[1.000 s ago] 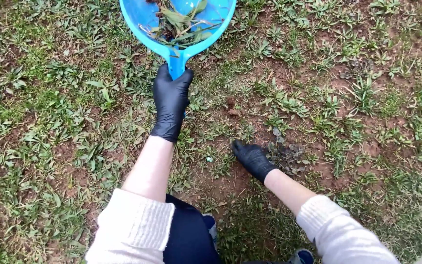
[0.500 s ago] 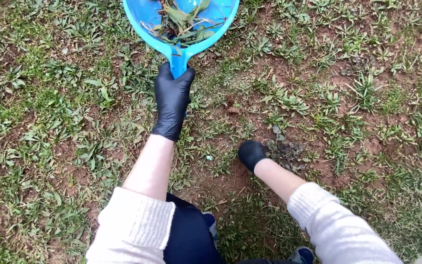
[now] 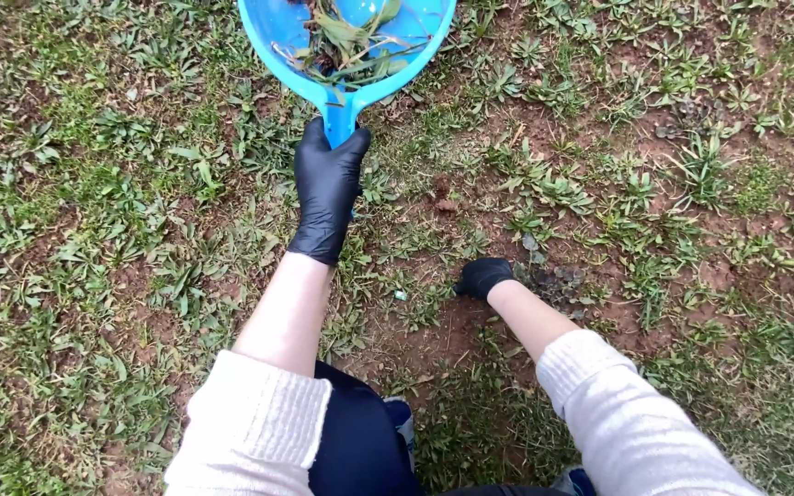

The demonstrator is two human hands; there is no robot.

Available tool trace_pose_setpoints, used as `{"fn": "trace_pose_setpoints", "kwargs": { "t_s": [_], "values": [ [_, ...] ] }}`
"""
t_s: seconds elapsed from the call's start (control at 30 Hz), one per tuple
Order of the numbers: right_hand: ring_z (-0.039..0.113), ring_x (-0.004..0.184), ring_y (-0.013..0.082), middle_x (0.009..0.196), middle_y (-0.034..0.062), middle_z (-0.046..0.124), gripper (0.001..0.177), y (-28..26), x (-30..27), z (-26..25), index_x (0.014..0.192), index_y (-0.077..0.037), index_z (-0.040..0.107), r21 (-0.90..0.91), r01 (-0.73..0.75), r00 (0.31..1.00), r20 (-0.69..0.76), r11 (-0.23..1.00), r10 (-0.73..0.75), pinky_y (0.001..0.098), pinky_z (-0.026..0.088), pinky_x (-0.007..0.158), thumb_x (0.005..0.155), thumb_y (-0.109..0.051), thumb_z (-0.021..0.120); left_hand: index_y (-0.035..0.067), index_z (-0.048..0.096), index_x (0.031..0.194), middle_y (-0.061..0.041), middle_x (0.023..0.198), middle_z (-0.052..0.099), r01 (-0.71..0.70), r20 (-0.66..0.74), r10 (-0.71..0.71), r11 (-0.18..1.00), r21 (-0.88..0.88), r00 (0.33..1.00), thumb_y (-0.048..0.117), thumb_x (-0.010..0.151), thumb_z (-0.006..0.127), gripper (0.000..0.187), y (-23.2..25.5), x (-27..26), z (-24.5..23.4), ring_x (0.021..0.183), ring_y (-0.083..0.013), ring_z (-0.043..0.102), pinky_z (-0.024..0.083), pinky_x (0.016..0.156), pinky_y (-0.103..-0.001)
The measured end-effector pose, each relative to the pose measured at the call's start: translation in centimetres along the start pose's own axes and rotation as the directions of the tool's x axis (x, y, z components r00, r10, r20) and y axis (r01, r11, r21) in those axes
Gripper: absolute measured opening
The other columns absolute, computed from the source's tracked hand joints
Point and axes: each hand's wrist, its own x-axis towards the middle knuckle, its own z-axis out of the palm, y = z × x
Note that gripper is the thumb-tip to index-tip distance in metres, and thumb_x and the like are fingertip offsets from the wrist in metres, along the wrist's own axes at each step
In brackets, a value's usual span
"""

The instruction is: The person picks up leaves and yard debris from the grass by hand and places them into a blue dustpan.

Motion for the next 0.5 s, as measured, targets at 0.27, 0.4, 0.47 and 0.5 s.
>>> {"fn": "trace_pose_setpoints", "kwargs": {
  "t_s": [0.27, 0.4, 0.47, 0.5],
  "values": [
    [0.065, 0.126, 0.0367, 0.120, 0.0179, 0.075, 0.053, 1.0, -2.2, -0.4, 0.115, -0.002, 0.072, 0.142, 0.175, 0.984, -0.007, 0.974, -0.176, 0.0553, 0.050, 0.105, 0.105, -0.048, 0.048, 0.015, 0.065, 0.087, -0.002, 0.063, 0.062, -0.001, 0.020, 0.002, 0.999, -0.049, 1.000, 0.027, 0.075, 0.076, 0.020, -0.5, 0.2, -0.3, 0.054, -0.0145, 0.062, 0.055, 0.040, -0.031],
    [0.072, 0.109, 0.0388, 0.101, 0.0212, 0.077, 0.040, 1.0, -2.8, -1.4, 0.098, 0.001, 0.077, 0.244, 0.194, 0.979, 0.016, 0.950, -0.204, 0.0477, 0.056, 0.095, 0.103, -0.029, 0.050, 0.015, 0.065, 0.085, -0.001, 0.063, 0.062, -0.003, 0.016, 0.004, 0.998, -0.070, 1.000, 0.027, 0.075, 0.078, 0.020, -1.0, 0.2, 0.2, 0.054, -0.0133, 0.062, 0.056, 0.040, -0.031],
    [0.077, 0.092, 0.0340, 0.089, 0.0162, 0.079, 0.036, 1.6, -0.7, -0.1, 0.089, -0.006, 0.081, 0.472, 0.083, 0.994, 0.029, 0.878, -0.109, 0.0416, 0.060, 0.083, 0.099, -0.030, 0.057, 0.014, 0.065, 0.088, -0.002, 0.064, 0.063, -0.016, 0.049, 0.019, 0.997, -0.074, 0.999, 0.026, 0.076, 0.077, 0.020, -1.8, 1.0, 0.6, 0.056, -0.0135, 0.063, 0.056, 0.039, -0.031],
    [0.077, 0.092, 0.0340, 0.089, 0.0162, 0.079, 0.036, 1.6, 0.1, 1.4, 0.089, -0.006, 0.081, 0.471, 0.083, 0.994, 0.027, 0.878, -0.108, 0.0416, 0.060, 0.083, 0.099, -0.030, 0.057, 0.014, 0.065, 0.088, -0.002, 0.064, 0.063, -0.017, 0.049, 0.021, 0.997, -0.076, 0.999, 0.026, 0.076, 0.077, 0.020, -1.7, 1.0, 0.6, 0.056, -0.0135, 0.063, 0.056, 0.039, -0.031]
  ]
}}
